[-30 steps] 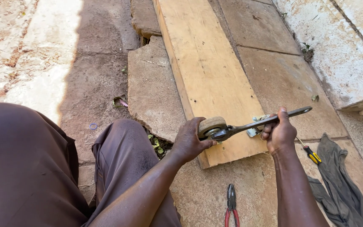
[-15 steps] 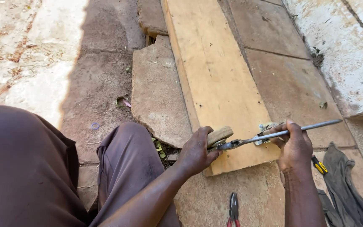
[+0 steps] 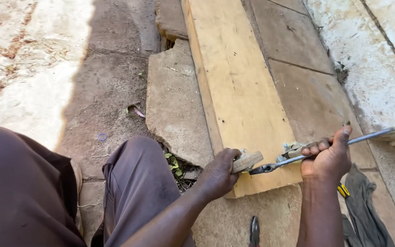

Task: The person uses pliers, an adjustable wrench, and a large metal bar to adjust, tighten, and test the rotation of caster wheels attached to a wooden board.

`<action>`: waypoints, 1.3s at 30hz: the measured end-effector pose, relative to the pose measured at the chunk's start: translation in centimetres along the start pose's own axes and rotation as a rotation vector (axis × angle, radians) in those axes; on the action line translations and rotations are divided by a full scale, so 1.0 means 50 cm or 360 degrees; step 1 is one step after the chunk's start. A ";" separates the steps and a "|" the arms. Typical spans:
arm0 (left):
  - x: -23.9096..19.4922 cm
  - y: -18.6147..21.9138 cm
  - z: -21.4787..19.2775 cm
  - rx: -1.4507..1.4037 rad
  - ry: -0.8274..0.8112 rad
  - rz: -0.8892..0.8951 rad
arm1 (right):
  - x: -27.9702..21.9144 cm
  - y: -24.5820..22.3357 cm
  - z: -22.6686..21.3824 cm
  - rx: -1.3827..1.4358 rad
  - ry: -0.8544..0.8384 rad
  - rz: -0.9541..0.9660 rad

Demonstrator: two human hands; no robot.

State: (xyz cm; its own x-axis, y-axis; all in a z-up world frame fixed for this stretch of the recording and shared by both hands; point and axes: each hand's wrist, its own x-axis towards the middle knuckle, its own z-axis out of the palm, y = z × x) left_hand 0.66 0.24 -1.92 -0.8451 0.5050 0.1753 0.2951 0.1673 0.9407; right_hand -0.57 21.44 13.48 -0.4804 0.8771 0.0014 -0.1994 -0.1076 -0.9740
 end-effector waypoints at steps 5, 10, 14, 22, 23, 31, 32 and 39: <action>-0.001 0.015 -0.010 -0.0032 -0.0051 -0.0080 | 0.088 0.052 -0.042 0.0047 0.0272 0.0342; 0.000 0.004 -0.003 0.0066 -0.0009 -0.0040 | 0.108 0.055 -0.015 -0.0061 0.0465 0.0513; -0.004 0.015 -0.005 0.0100 -0.0120 -0.0139 | 0.141 0.067 -0.012 -0.0120 0.0373 0.0532; -0.015 0.031 -0.036 0.0083 -0.0116 -0.0061 | 0.220 0.137 -0.017 -0.0296 0.0013 0.0562; -0.016 0.030 -0.035 0.0089 -0.0119 -0.0080 | 0.226 0.142 -0.020 -0.0311 0.0021 0.0564; -0.019 0.058 -0.024 0.0089 -0.0079 -0.0150 | 0.209 0.143 -0.019 -0.0295 0.0045 0.0577; -0.016 0.050 -0.002 0.0148 0.0045 -0.0155 | 0.216 0.151 -0.024 -0.0286 0.0023 0.0609; -0.008 0.034 0.041 0.0223 0.0334 -0.0100 | 0.202 0.143 -0.014 -0.0281 -0.0025 0.0626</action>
State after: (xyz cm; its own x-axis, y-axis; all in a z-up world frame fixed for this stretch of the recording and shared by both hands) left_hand 2.42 2.03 -0.97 -0.9335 0.3055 0.1878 0.2854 0.3158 0.9049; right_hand -6.26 29.86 6.37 -0.5036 0.7779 -0.3758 0.1503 -0.3494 -0.9248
